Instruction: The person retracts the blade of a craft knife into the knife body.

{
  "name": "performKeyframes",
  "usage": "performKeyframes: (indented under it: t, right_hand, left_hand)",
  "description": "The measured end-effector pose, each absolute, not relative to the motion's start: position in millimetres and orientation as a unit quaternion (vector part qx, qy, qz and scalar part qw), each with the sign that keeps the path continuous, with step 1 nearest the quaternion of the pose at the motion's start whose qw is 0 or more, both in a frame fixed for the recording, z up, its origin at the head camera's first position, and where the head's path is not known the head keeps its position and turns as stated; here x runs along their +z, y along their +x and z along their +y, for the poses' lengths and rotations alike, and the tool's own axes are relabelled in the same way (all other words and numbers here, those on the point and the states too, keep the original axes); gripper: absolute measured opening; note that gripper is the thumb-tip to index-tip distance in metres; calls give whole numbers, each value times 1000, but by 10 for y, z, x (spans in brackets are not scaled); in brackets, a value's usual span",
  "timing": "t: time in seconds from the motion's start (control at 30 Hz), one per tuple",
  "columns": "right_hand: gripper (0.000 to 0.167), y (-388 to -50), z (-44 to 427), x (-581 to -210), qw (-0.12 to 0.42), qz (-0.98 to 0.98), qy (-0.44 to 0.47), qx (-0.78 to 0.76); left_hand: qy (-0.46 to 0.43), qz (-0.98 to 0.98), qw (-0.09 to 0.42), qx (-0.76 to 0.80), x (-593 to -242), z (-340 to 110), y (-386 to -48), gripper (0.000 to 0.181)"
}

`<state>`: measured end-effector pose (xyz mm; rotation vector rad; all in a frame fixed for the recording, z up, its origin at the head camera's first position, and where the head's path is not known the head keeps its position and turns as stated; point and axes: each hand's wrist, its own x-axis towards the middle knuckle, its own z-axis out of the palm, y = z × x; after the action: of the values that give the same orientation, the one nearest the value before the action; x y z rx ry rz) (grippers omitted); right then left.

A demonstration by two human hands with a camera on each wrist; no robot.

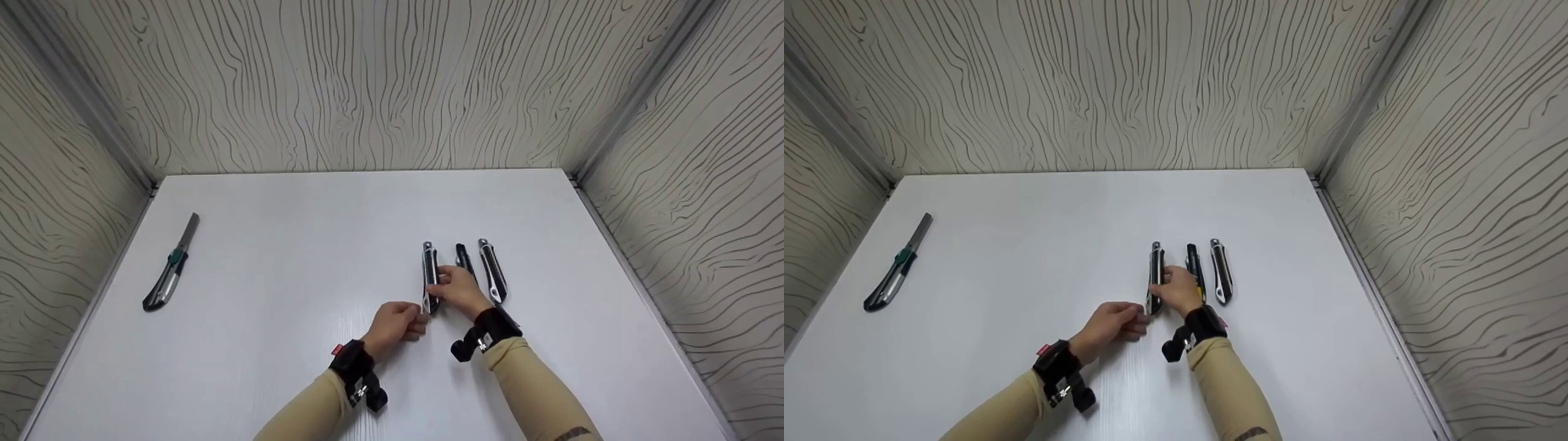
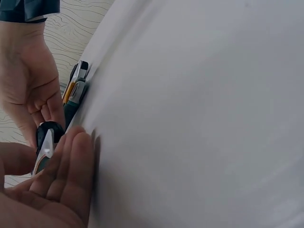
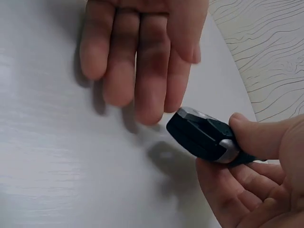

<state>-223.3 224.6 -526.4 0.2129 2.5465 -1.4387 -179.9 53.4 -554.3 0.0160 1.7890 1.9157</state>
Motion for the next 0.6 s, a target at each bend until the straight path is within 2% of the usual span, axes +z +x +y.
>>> performKeyframes:
  t: [0.6]
  right_hand:
    - [45,-2250,2167,-5234,44,942,91,-320]
  left_hand:
    - [2,643,250,724,-5548,367,-1745,28]
